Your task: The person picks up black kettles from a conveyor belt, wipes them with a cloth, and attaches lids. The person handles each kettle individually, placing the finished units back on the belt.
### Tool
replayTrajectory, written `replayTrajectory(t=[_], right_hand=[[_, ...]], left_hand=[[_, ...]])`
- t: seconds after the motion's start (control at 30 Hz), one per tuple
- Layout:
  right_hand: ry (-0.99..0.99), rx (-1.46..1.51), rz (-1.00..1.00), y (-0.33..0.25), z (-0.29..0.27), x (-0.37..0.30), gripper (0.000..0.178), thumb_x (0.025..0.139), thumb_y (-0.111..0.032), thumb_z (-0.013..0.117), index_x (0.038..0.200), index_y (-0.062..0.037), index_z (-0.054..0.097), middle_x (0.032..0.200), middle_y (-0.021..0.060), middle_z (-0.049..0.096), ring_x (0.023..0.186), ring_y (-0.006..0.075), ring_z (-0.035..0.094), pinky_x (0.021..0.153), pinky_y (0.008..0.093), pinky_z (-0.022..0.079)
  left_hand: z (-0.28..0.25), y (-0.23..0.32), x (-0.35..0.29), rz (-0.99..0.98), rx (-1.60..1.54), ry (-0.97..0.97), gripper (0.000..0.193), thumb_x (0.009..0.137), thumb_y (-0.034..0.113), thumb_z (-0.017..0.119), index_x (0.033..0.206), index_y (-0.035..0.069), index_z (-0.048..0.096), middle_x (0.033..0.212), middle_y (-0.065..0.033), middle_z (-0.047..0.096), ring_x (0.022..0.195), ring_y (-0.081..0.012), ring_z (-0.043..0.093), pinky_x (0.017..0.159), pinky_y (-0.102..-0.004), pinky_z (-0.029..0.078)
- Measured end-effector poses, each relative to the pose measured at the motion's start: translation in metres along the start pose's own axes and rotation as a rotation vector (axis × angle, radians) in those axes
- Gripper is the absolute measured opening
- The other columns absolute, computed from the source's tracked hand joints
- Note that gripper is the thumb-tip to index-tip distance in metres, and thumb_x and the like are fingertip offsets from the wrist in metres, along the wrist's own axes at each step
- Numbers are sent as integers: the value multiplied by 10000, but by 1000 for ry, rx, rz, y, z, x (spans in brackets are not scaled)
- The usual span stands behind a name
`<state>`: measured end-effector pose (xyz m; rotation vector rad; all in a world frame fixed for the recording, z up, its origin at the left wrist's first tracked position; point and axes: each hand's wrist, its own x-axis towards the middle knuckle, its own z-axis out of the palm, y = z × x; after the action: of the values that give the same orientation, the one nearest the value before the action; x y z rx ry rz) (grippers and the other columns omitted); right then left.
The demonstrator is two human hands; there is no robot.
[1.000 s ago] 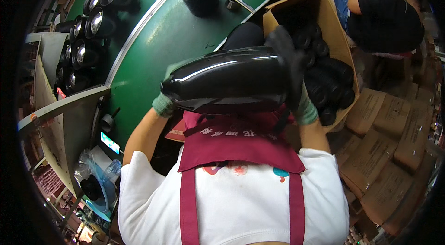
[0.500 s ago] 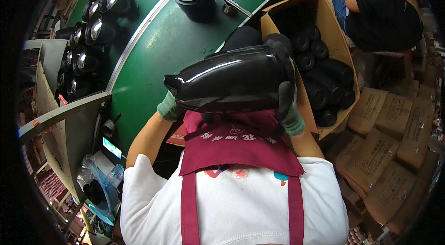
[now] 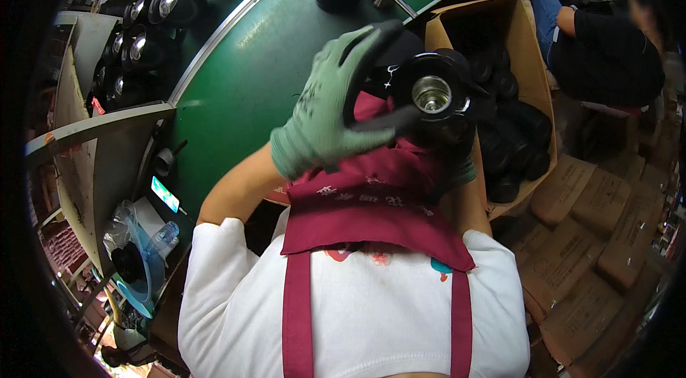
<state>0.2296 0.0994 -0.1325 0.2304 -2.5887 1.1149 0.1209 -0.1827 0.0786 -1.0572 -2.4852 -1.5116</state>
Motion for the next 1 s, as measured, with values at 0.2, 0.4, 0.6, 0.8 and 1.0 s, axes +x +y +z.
replayTrajectory(t=[0.2,0.4,0.6,0.8,1.0], right_hand=[[95,-582,-385,-22,-7,-3,627,953,-413,660,1477,-119,480,1530,135,462,1384,315,473,1183,464,361],[84,-200,-116,-36,-3,-4,611,936,-389,678,1451,-109,507,1503,133,496,1361,308,498,1169,456,378],[31,417,291,-45,-18,7,595,919,-366,696,1426,-99,535,1475,131,531,1337,301,523,1156,448,395],[-54,753,342,-40,-123,92,579,902,-342,714,1400,-89,562,1447,128,565,1314,294,549,1142,440,412],[-437,108,-56,-64,-67,129,593,820,-289,810,1305,-21,600,1303,130,642,1205,249,616,1040,377,484]], left_hand=[[28,10,-20,324,341,47,531,697,571,790,1031,161,745,1294,-99,574,1295,-356,514,1093,-630,335],[41,11,-30,501,334,212,393,688,540,759,962,263,709,1189,16,606,1231,-294,573,977,-623,432],[44,10,-41,509,282,185,361,637,418,749,954,246,722,1135,18,631,1158,-296,603,930,-582,480],[44,-39,-85,276,145,-313,612,716,385,856,1236,112,684,1318,-127,573,1218,-332,545,1048,-476,419],[103,-60,-43,82,94,-36,1079,650,409,922,1507,29,386,1480,-208,445,1348,-428,445,1117,-510,371]])
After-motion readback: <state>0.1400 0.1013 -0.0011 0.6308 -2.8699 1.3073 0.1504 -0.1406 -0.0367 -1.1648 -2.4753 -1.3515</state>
